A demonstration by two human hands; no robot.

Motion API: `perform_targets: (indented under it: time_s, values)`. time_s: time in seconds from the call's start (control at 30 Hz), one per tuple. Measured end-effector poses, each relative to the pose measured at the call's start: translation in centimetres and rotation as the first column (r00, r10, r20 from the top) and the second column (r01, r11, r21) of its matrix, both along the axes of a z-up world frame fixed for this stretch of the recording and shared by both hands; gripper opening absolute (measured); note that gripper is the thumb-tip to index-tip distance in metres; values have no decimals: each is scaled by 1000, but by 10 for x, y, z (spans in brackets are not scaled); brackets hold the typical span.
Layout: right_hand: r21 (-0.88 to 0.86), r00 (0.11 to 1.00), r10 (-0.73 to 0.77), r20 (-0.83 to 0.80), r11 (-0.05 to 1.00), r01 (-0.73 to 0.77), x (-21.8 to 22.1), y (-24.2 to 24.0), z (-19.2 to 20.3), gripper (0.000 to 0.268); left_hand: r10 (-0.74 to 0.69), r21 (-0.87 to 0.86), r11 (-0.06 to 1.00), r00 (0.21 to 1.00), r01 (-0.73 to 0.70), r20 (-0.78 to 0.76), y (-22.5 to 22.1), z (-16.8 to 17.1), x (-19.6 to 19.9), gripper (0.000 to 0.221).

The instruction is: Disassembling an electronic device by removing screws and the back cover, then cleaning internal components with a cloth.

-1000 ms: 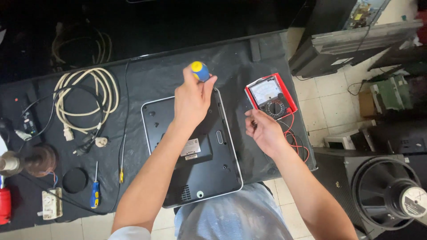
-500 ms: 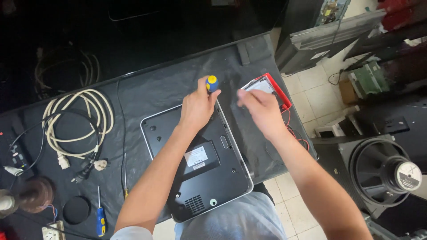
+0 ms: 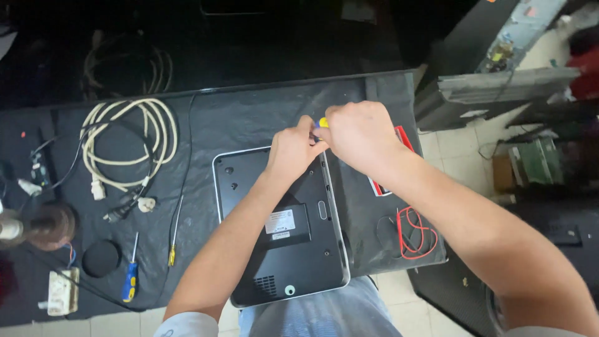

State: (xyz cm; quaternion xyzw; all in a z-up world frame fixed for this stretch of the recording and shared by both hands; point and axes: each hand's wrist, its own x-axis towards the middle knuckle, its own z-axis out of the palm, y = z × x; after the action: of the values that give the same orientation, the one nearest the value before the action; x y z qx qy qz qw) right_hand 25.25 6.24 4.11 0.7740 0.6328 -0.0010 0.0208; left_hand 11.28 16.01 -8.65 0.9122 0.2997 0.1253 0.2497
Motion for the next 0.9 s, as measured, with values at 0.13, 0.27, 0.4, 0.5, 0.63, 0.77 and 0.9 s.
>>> perform_targets:
  time_s: [0.13, 0.27, 0.4, 0.5, 0.63, 0.77, 0.9]
  values:
    - [-97, 997, -21, -68, 995, 15, -1, -11, 25, 38, 17, -69, 998, 998, -13, 56, -7, 19, -7, 42]
    - [-147, 969, 227, -96, 960, -239, 2, -12, 68, 24, -149, -107, 984, 988, 145, -38, -1, 23, -7, 40]
    - [-117, 995, 98, -38, 988, -101, 3, -7, 58, 68, -118, -149, 982, 993, 121, 23, 16, -12, 0, 49]
    - [-153, 999, -32, 15, 988, 34, -3, 7, 25, 64, -92, -10, 996, 995, 93, 29, 7, 22, -3, 34]
    - [-110, 1000, -5, -16, 994, 3, -1, 11, 6, 47, -69, -107, 992, 997, 73, 39, 16, 10, -2, 53]
    - [-212, 988, 93, 126, 975, -65, -18, 6, 19, 20, -294, -378, 869, 947, 320, 128, 17, 60, -17, 50]
    - [-238, 999, 48, 1, 970, -46, -27, 7, 38, 28, -221, -166, 955, 963, 246, 156, 22, 43, 1, 41]
